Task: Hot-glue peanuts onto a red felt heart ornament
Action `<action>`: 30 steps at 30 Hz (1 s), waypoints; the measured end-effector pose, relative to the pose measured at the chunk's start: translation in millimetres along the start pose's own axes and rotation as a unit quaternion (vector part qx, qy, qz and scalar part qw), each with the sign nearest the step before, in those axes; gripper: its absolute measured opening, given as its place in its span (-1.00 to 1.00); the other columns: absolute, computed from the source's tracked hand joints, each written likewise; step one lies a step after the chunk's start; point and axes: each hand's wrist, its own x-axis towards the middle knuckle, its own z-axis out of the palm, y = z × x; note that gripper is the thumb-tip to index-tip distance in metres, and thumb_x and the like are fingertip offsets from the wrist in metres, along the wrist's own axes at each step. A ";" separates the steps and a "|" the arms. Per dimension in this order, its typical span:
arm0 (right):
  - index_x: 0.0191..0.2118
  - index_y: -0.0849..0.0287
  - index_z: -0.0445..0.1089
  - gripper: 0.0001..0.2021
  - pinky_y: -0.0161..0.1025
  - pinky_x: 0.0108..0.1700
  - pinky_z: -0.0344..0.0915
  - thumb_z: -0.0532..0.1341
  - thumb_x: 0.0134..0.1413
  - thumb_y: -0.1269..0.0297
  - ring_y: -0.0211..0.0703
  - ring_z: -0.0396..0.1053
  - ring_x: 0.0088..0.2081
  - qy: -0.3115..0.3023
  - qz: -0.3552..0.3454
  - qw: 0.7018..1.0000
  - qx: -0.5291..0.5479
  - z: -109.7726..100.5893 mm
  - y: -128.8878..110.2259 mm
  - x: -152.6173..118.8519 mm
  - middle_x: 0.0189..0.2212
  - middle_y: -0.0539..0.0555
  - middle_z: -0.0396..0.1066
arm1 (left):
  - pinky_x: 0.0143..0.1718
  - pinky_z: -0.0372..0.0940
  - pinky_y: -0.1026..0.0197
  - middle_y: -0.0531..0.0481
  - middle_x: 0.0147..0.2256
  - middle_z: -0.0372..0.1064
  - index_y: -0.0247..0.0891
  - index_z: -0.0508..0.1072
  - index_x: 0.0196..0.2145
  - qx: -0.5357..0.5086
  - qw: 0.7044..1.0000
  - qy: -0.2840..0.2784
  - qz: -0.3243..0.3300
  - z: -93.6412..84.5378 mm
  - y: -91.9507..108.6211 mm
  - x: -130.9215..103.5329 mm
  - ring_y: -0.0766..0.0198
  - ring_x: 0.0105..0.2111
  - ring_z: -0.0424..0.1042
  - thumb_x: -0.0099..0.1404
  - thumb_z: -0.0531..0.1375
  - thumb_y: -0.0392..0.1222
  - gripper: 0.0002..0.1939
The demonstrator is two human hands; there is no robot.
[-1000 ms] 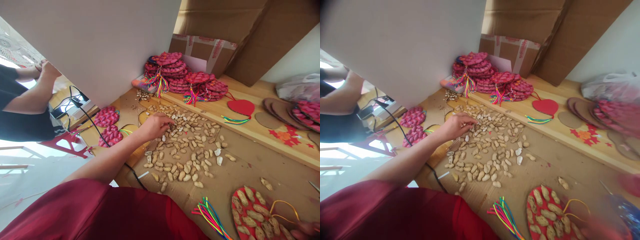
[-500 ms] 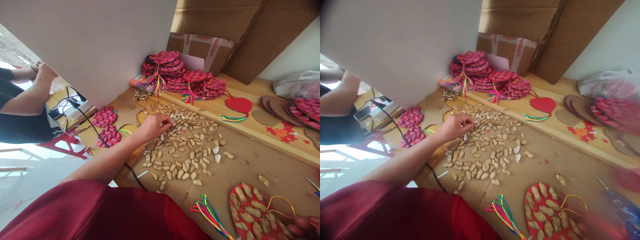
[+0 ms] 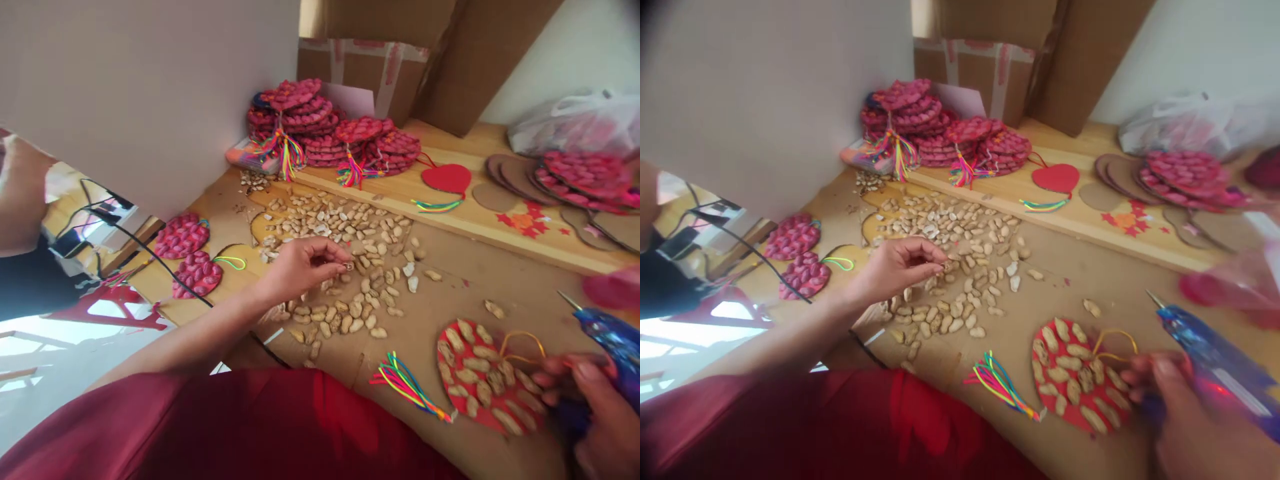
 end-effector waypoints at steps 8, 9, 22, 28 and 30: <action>-0.37 0.19 0.43 -0.78 -0.37 -0.60 0.30 0.41 -0.05 0.19 -0.15 0.38 -0.52 -0.013 -0.093 0.986 0.139 -2.5 -4.6 -3.4 -0.44 0.10 0.40 | -0.09 0.32 0.16 -0.09 -0.25 0.49 -0.28 0.47 -0.25 0.360 0.858 -0.113 0.348 61.0 26.0 3.4 0.20 -0.18 0.41 0.45 0.07 -0.27 -0.81; -0.36 0.21 0.42 -0.78 -0.38 -0.61 0.30 0.41 -0.05 0.20 -0.15 0.39 -0.53 -0.016 -0.093 0.985 0.144 -1.6 -5.9 -4.1 -0.45 0.11 0.41 | -0.11 0.32 0.15 -0.11 -0.25 0.47 -0.29 0.46 -0.26 0.389 0.835 -0.129 0.367 68.4 28.2 6.3 0.18 -0.19 0.40 0.46 0.05 -0.27 -0.80; -0.30 0.22 0.42 -0.72 -0.39 -0.58 0.33 0.43 0.03 0.15 -0.17 0.40 -0.52 -0.046 -0.095 0.979 0.175 -1.9 -2.8 -5.9 -0.43 0.09 0.42 | 0.03 0.25 0.10 -0.05 -0.13 0.53 -0.21 0.51 -0.05 0.311 0.868 -0.137 0.363 73.2 12.4 -10.4 0.18 -0.05 0.41 0.44 0.12 -0.24 -0.79; -0.31 0.22 0.41 -0.75 -0.41 -0.59 0.31 0.42 0.05 0.18 -0.18 0.39 -0.53 -0.048 -0.104 0.977 0.181 -2.2 -3.9 -6.4 -0.45 0.07 0.42 | -0.10 0.20 0.10 0.00 -0.32 0.52 -0.19 0.58 -0.28 0.284 0.931 -0.091 0.209 74.4 22.6 -6.0 0.20 -0.23 0.41 0.34 0.23 -0.22 -0.90; -0.30 0.22 0.41 -0.77 -0.41 -0.59 0.32 0.41 0.06 0.19 -0.18 0.40 -0.53 -0.046 -0.106 0.976 0.183 -1.9 -4.8 -6.4 -0.45 0.08 0.42 | -0.09 0.16 0.08 0.01 -0.33 0.51 -0.17 0.58 -0.29 0.306 0.928 -0.103 0.186 77.7 28.2 -7.1 0.17 -0.21 0.40 0.32 0.23 -0.24 -0.90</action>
